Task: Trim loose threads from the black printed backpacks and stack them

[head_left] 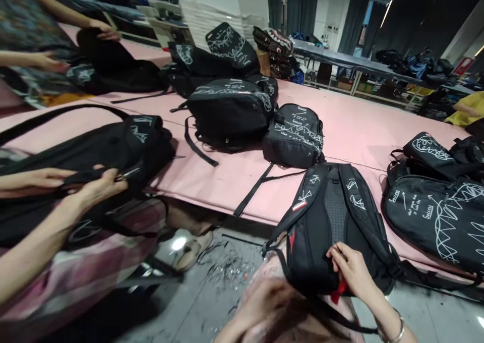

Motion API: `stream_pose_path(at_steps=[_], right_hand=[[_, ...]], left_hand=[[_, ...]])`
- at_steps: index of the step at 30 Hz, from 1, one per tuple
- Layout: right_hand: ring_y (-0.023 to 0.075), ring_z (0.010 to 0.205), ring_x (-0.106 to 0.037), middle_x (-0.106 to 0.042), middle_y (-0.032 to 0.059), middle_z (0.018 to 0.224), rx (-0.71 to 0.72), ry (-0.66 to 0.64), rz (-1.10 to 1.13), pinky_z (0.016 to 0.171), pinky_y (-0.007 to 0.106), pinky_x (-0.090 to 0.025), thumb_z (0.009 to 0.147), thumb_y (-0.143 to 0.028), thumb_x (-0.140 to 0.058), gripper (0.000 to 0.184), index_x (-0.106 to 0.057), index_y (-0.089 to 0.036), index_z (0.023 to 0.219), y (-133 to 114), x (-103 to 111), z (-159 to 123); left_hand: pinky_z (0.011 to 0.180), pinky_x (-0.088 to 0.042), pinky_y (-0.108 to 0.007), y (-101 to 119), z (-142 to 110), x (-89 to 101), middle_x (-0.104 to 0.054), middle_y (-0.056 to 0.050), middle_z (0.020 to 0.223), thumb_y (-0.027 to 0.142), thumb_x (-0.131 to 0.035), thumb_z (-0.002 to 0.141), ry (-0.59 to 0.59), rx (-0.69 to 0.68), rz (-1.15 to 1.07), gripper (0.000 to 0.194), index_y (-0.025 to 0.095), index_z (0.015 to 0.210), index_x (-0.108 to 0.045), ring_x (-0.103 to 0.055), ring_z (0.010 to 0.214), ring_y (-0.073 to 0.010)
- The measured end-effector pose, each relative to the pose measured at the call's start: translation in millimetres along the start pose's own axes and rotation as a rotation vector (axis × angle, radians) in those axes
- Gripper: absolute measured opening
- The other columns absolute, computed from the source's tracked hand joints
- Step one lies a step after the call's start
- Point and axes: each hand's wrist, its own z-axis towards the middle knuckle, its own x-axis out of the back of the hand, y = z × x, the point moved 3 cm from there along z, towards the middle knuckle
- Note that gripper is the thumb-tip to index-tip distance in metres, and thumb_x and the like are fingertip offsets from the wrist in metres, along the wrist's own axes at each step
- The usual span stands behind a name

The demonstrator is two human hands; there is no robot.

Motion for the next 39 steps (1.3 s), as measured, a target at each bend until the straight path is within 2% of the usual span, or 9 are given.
stream_pose_path(at_steps=[5, 11, 14, 20, 23, 26, 31, 35, 39], right_hand=[[0.0158, 0.068, -0.056, -0.061, 0.0027, 0.075, -0.041, 0.092, -0.096, 0.062, 0.023, -0.042, 0.086, -0.047, -0.044, 0.033, -0.056, -0.018, 0.08, 20.0, 1.3, -16.6], [0.0161, 0.083, -0.058, -0.062, 0.0029, 0.09, -0.04, 0.159, -0.063, 0.074, 0.024, -0.044, 0.088, -0.044, -0.041, 0.03, -0.051, -0.021, 0.104, 19.4, -2.4, -21.5], [0.017, 0.087, -0.058, -0.061, 0.0039, 0.09, 0.006, 0.155, 0.022, 0.075, 0.024, -0.044, 0.087, -0.043, -0.044, 0.028, -0.052, -0.02, 0.101, 13.9, -7.4, -20.7], [0.0178, 0.086, -0.057, -0.062, 0.0052, 0.09, 0.082, 0.137, 0.276, 0.075, 0.026, -0.044, 0.084, -0.041, -0.049, 0.026, -0.055, -0.019, 0.097, -10.8, -17.0, -6.5], [0.0154, 0.071, -0.054, -0.059, 0.0022, 0.076, 0.035, 0.106, 0.301, 0.066, 0.025, -0.042, 0.081, -0.039, -0.051, 0.023, -0.057, -0.017, 0.084, -20.1, -22.9, 9.5], [0.0099, 0.054, -0.039, -0.041, -0.0041, 0.056, -0.005, 0.062, 0.294, 0.052, 0.022, -0.032, 0.077, -0.039, -0.053, 0.027, -0.048, -0.017, 0.061, -21.8, -33.0, 26.0], [0.0075, 0.05, -0.029, -0.034, -0.0061, 0.052, -0.044, 0.023, 0.394, 0.047, 0.021, -0.024, 0.073, -0.04, -0.055, 0.032, -0.04, -0.018, 0.055, -21.2, -53.5, 39.4], [0.0075, 0.049, -0.028, -0.033, -0.0066, 0.051, -0.06, 0.041, 0.387, 0.047, 0.021, -0.023, 0.072, -0.039, -0.055, 0.033, -0.037, -0.019, 0.054, -25.2, -60.7, 39.9], [0.008, 0.05, -0.029, -0.032, -0.0066, 0.052, -0.04, 0.028, 0.339, 0.047, 0.021, -0.023, 0.074, -0.039, -0.054, 0.033, -0.037, -0.019, 0.055, -28.0, -60.4, 38.9]], left_hand=[[0.061, -0.043, -0.025, -26.3, 10.0, 50.6, -0.061, 0.0, 0.065, 0.061, -0.058, 0.066, 0.554, 0.341, -0.543, 0.047, 0.017, 0.081, -0.062, -0.055, 0.062, -0.0142], [0.067, -0.045, -0.03, -24.2, 32.9, 41.2, -0.066, -0.009, 0.078, 0.045, -0.075, 0.054, 0.342, 0.386, -0.675, 0.039, 0.012, 0.074, -0.066, -0.06, 0.071, -0.0198], [0.072, -0.045, -0.03, -2.3, 29.2, 34.9, -0.066, -0.007, 0.082, 0.041, -0.074, 0.058, 0.285, 0.286, -0.722, 0.037, 0.014, 0.082, -0.065, -0.06, 0.075, -0.0187], [0.074, -0.046, -0.027, 51.2, 21.4, 13.9, -0.065, -0.003, 0.08, 0.029, -0.071, 0.064, 0.321, 0.119, -0.669, 0.024, 0.016, 0.081, -0.061, -0.059, 0.079, -0.0169], [0.074, -0.047, -0.028, 63.0, 20.7, 1.7, -0.065, -0.004, 0.083, 0.029, -0.068, 0.068, 0.307, 0.074, -0.616, 0.022, 0.016, 0.083, -0.061, -0.06, 0.082, -0.0178], [0.073, -0.049, -0.029, 60.8, 19.9, -4.7, -0.066, -0.006, 0.086, 0.03, -0.068, 0.069, 0.265, 0.048, -0.553, 0.022, 0.016, 0.085, -0.061, -0.061, 0.083, -0.019], [0.076, -0.052, -0.033, 54.7, 13.5, 3.5, -0.064, -0.007, 0.097, 0.03, -0.068, 0.068, 0.41, -0.031, -0.429, 0.039, 0.019, 0.104, -0.056, -0.063, 0.087, -0.0194], [0.078, -0.051, -0.033, 64.3, 9.7, 14.1, -0.061, -0.006, 0.094, 0.029, -0.067, 0.069, 0.588, -0.189, -0.003, 0.015, 0.021, 0.082, -0.067, -0.06, 0.088, -0.0195], [0.067, -0.051, -0.028, 67.3, 15.8, 16.7, -0.06, -0.005, 0.081, 0.028, -0.06, 0.075, 0.632, -0.197, 0.131, 0.011, 0.02, 0.071, -0.067, -0.06, 0.076, -0.0163]])
